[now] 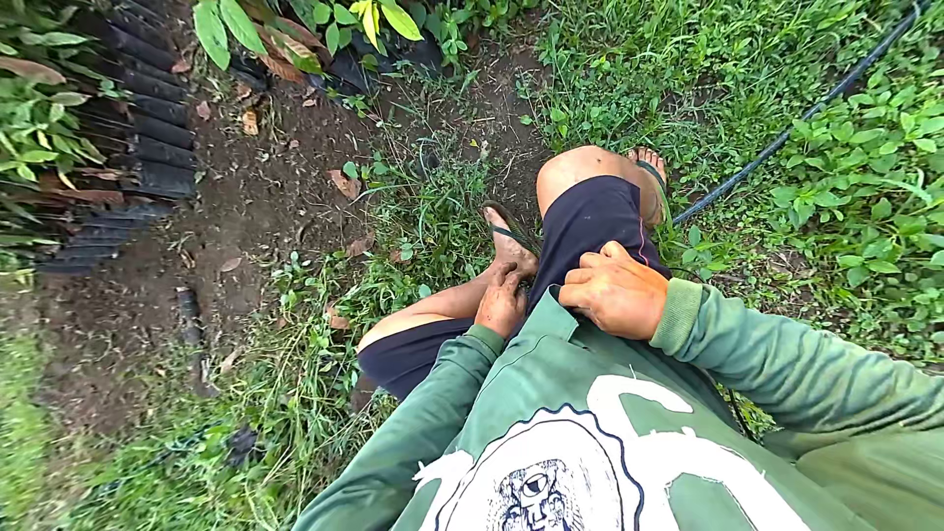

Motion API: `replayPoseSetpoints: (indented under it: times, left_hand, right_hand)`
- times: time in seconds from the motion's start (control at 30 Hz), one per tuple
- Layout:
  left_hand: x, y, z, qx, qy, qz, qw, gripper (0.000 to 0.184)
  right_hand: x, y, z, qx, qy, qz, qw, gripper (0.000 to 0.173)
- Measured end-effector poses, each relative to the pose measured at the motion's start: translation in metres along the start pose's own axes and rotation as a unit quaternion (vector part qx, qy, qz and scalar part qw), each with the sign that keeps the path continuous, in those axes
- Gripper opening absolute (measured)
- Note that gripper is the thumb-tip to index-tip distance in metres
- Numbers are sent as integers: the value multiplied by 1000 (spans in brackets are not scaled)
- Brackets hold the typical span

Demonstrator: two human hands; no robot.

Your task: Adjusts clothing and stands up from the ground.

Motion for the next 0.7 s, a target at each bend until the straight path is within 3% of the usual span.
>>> replayPoseSetpoints:
  times: [0.7]
  left_hand:
    - [-3,7,-11,-12,-11,-23,1000,35]
  right_hand:
    - [-2,13,12,12,37,17,999,10]
Point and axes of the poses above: each hand's wrist, its own y-axis towards the middle knuckle, its own x-axis out of the palm, z = x × y, the point moved 3 cm from there along y, towards the middle knuckle, and after that the axes turned 12 degrees about y, right-handed, at the moved point
